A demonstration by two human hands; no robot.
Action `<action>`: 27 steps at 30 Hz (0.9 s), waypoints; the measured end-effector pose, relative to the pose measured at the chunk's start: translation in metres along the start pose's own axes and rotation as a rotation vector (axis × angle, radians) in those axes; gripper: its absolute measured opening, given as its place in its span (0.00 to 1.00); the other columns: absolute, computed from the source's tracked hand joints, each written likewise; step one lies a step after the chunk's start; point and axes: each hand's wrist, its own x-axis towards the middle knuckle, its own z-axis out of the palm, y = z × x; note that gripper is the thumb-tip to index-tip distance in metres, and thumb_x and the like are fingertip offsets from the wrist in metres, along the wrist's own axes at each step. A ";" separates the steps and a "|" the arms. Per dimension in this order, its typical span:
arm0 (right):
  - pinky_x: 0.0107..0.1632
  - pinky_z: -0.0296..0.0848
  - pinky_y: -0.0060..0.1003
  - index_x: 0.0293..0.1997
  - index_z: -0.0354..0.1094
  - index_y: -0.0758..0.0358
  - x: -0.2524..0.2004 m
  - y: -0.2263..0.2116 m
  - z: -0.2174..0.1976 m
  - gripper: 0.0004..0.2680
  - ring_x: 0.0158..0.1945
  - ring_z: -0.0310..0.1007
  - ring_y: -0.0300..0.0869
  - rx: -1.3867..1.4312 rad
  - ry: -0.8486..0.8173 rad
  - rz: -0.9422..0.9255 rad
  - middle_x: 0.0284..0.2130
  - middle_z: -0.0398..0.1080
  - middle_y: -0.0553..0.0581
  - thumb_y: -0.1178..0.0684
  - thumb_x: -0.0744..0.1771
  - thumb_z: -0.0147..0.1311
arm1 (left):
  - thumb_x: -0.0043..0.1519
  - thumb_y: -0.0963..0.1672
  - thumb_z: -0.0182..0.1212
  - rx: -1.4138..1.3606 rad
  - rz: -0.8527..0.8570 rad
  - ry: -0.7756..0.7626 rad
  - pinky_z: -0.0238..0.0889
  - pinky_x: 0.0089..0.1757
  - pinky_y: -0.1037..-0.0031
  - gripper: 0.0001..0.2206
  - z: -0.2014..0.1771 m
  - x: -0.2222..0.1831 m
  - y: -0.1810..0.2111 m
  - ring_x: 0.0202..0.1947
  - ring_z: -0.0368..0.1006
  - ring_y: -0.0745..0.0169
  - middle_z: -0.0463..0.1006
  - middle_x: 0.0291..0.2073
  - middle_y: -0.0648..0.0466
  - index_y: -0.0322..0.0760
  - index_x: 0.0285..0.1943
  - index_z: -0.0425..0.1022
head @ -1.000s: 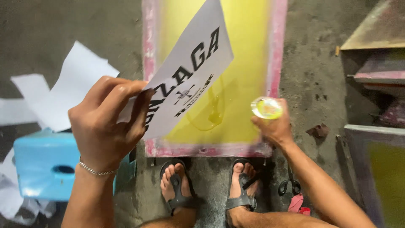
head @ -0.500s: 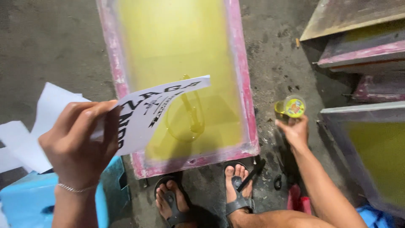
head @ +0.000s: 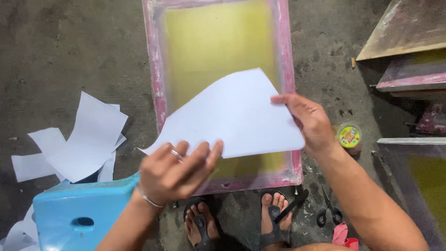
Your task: Cutting a printed design from paper and mounting it onto a screen printing frame using oil and a squeegee.
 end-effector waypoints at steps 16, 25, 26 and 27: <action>0.39 0.78 0.31 0.47 0.77 0.63 -0.003 0.169 -0.064 0.09 0.33 0.77 0.37 -0.542 0.247 0.110 0.32 0.76 0.55 0.62 0.64 0.65 | 0.57 0.56 0.66 -0.228 -0.847 -0.516 0.69 0.31 0.64 0.23 0.110 -0.199 0.080 0.33 0.76 0.52 0.73 0.39 0.52 0.41 0.54 0.71; 0.33 0.76 0.32 0.45 0.78 0.64 -0.009 0.158 -0.048 0.07 0.28 0.75 0.35 -0.572 0.326 0.125 0.31 0.77 0.57 0.61 0.64 0.65 | 0.59 0.60 0.63 -0.334 -1.558 -0.699 0.72 0.43 0.51 0.24 0.128 -0.175 0.042 0.45 0.79 0.46 0.76 0.40 0.54 0.45 0.54 0.72; 0.32 0.76 0.32 0.45 0.77 0.64 -0.008 0.158 -0.048 0.07 0.28 0.75 0.35 -0.572 0.328 0.121 0.30 0.77 0.57 0.60 0.64 0.66 | 0.59 0.60 0.62 -0.360 -1.619 -0.721 0.71 0.44 0.52 0.22 0.133 -0.175 0.037 0.45 0.79 0.48 0.77 0.36 0.57 0.48 0.50 0.74; 0.32 0.76 0.32 0.45 0.77 0.64 -0.008 0.158 -0.048 0.07 0.28 0.75 0.35 -0.572 0.328 0.123 0.30 0.77 0.57 0.60 0.64 0.66 | 0.59 0.60 0.62 -0.360 -1.620 -0.723 0.71 0.44 0.52 0.22 0.136 -0.175 0.034 0.45 0.79 0.48 0.77 0.36 0.57 0.48 0.50 0.74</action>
